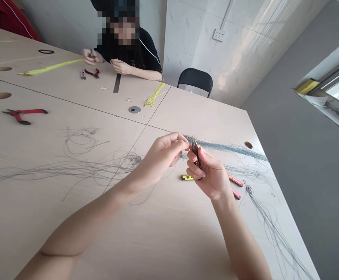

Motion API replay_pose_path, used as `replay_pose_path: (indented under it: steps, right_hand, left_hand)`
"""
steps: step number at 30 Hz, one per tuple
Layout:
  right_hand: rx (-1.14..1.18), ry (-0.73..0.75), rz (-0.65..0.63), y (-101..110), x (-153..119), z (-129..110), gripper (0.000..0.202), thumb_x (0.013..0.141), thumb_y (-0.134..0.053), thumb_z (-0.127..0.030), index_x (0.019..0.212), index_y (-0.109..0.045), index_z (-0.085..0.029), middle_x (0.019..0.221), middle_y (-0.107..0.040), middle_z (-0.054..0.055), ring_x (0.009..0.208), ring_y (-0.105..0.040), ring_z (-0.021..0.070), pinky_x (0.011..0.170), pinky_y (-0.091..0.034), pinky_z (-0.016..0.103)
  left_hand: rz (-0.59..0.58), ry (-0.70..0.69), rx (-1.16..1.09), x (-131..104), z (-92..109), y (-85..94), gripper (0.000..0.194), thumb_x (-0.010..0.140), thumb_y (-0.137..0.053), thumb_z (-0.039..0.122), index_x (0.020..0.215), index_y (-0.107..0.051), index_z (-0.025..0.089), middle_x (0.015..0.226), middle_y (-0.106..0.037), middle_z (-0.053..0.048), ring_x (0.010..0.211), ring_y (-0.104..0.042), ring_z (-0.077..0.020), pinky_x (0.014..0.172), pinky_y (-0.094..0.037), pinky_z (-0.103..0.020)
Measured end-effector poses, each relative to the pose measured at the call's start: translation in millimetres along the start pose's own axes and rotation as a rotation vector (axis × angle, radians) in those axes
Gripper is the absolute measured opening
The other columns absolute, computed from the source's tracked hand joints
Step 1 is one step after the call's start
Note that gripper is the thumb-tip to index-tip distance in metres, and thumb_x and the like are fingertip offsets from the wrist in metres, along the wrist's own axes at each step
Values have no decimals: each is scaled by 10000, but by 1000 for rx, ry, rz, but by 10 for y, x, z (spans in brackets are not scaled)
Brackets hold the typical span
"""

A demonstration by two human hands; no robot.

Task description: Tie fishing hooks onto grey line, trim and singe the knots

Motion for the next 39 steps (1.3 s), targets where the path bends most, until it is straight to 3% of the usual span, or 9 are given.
replay_pose_path:
  steps: [10, 21, 26, 30, 33, 36, 39]
  right_hand:
    - [-6, 15, 21, 16, 10, 12, 352, 798, -724, -434, 740, -457, -211, 692, -415, -62, 459, -131, 56, 452, -123, 278]
    - [19, 8, 23, 18, 17, 13, 340, 796, -748, -418, 761, -486, -204, 669, -373, -68, 454, -135, 45, 437, -120, 253]
    - [-59, 79, 92, 87, -4, -121, 263, 790, -709, -426, 907, -613, -212, 686, -417, -54, 459, -161, 55, 436, -133, 258]
    - [-445, 191, 261, 219, -6, -183, 301, 823, -700, -446, 1010, -650, -214, 786, -592, -8, 507, -350, 70, 486, -265, 254]
    - [-866, 221, 338, 272, 76, -45, 260, 855, -677, -430, 1006, -661, -218, 910, -698, 39, 723, -580, 145, 631, -410, 274]
    - [-1162, 157, 285, 249, 222, 250, 157, 890, -657, -348, 989, -675, -228, 988, -734, 40, 841, -650, 184, 734, -450, 301]
    - [-1367, 128, 170, 194, 352, 590, 117, 925, -645, -283, 1023, -694, -241, 994, -737, 31, 860, -655, 194, 771, -454, 313]
  left_hand:
    - [34, 13, 31, -3, -10, 17, 238, 883, -548, 314, 682, -491, 200, 518, -294, 74, 470, -244, -74, 453, -191, -233]
    - [16, 7, 11, 5, -7, 9, 229, 892, -542, 295, 689, -496, 199, 510, -270, 81, 466, -217, -70, 451, -177, -237]
    - [32, -16, 7, 12, 2, 51, 215, 886, -543, 276, 692, -504, 196, 507, -272, 81, 464, -228, -64, 448, -177, -222]
    - [108, -73, -70, 53, 126, 178, 165, 840, -569, 217, 684, -530, 185, 498, -270, 83, 439, -222, -52, 423, -167, -210]
    - [260, -133, -141, 71, 259, 335, 170, 801, -557, 148, 642, -508, 185, 494, -237, 85, 415, -196, -45, 400, -146, -205]
    - [372, -202, -157, 63, 359, 462, 222, 793, -553, 123, 594, -474, 186, 498, -206, 82, 400, -178, -41, 378, -137, -210]
    - [394, -225, -147, 55, 382, 510, 260, 804, -562, 110, 578, -456, 183, 513, -195, 79, 396, -186, -35, 374, -149, -211]
Point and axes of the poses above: each hand's wrist, its own x-axis towards the middle knuckle, its own y-axis out of the back of the hand, z = x × y, the point moved 2 cm from there along x, towards the middle knuckle
